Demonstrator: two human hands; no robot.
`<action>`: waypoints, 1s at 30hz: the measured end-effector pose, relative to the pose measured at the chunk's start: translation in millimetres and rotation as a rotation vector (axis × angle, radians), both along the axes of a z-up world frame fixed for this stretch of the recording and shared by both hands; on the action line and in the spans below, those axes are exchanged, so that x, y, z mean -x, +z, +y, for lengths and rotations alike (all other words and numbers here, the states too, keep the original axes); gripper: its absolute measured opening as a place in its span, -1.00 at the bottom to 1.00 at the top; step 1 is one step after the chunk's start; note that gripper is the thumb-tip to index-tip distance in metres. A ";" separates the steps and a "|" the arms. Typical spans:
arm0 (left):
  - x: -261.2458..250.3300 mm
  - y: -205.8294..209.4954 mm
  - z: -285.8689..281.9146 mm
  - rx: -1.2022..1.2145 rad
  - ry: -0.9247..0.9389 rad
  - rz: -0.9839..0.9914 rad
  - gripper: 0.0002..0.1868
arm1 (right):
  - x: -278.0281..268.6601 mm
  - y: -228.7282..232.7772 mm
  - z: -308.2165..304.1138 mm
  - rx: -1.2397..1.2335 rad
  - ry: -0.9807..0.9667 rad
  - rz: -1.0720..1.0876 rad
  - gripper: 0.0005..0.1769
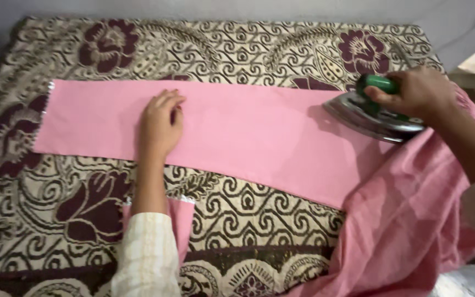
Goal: The person irons a pink garment on a patterned ironing board. They use a green electric iron to smooth the fabric, repeatedly adjusting the garment's position and folding it to access different sections. The person works methodically across the surface of the clothing item.
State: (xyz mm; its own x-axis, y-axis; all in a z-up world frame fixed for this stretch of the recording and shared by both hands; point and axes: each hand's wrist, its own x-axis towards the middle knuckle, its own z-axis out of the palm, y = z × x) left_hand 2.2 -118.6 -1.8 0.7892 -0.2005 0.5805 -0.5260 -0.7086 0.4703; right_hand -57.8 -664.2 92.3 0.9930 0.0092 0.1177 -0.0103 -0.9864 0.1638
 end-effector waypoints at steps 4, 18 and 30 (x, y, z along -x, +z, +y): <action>4.9 3.2 -2.0 -0.046 0.048 0.071 -0.68 | -16.6 -3.6 -24.9 -0.003 -0.002 0.006 -0.22; -0.8 26.2 40.1 -0.501 0.429 0.492 -0.41 | -59.6 8.1 94.4 0.002 -0.006 0.087 -0.12; -7.4 3.6 180.0 -0.478 0.455 0.419 -0.38 | -105.1 24.8 262.1 -0.125 0.218 0.016 -0.13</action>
State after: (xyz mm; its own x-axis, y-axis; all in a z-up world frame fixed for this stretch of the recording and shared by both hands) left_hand 9.6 61.5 1.9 0.9881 0.0424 0.1479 0.0191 -0.9877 0.1553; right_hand 47.4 -402.1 117.1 0.9710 0.2093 0.1157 0.2062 -0.9777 0.0387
